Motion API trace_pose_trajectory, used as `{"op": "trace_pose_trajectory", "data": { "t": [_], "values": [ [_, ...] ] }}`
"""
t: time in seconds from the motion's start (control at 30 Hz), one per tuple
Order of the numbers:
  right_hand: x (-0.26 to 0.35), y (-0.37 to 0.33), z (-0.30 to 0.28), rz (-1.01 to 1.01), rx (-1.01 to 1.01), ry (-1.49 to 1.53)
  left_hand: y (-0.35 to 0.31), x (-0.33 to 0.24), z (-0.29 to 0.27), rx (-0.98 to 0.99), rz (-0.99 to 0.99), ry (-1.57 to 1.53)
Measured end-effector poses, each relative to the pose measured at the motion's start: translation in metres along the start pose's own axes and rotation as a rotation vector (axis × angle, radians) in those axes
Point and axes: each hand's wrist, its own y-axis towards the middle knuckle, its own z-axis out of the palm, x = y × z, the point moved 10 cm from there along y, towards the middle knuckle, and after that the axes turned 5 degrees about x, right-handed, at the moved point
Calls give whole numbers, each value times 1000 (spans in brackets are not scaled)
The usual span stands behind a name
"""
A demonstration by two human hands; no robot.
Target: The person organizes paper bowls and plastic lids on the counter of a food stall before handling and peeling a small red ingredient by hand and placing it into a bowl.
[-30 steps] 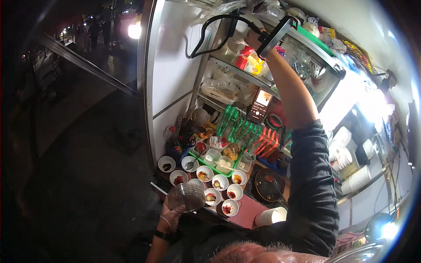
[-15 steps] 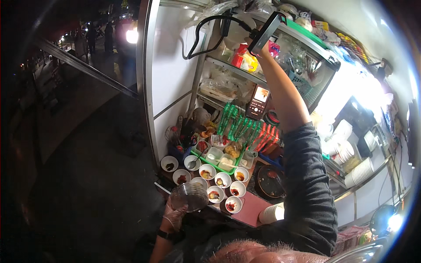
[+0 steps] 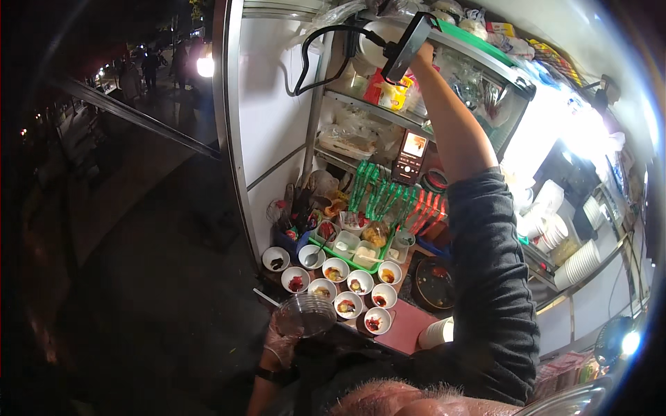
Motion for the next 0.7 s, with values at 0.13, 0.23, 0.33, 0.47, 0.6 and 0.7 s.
{"op": "trace_pose_trajectory", "data": {
  "t": [0.13, 0.23, 0.33, 0.47, 0.6, 0.7],
  "values": [
    [58, -44, -43, -113, -34, 37, -11, -3, -4, -43, -4, 6],
    [43, -33, -61, -171, -60, -155, -7, -5, 11, 8, 16, 4],
    [49, -35, -54, -138, -52, -97, -3, 23, -20, -40, -42, 65],
    [34, -35, -59, -150, -75, -81, 10, 45, -22, 74, -78, -1],
    [49, -36, -47, -177, -18, -55, 10, 77, -68, -90, -142, -115],
    [27, -26, -53, -161, -12, -86, 15, 74, -48, -3, -148, -55]
  ]
}}
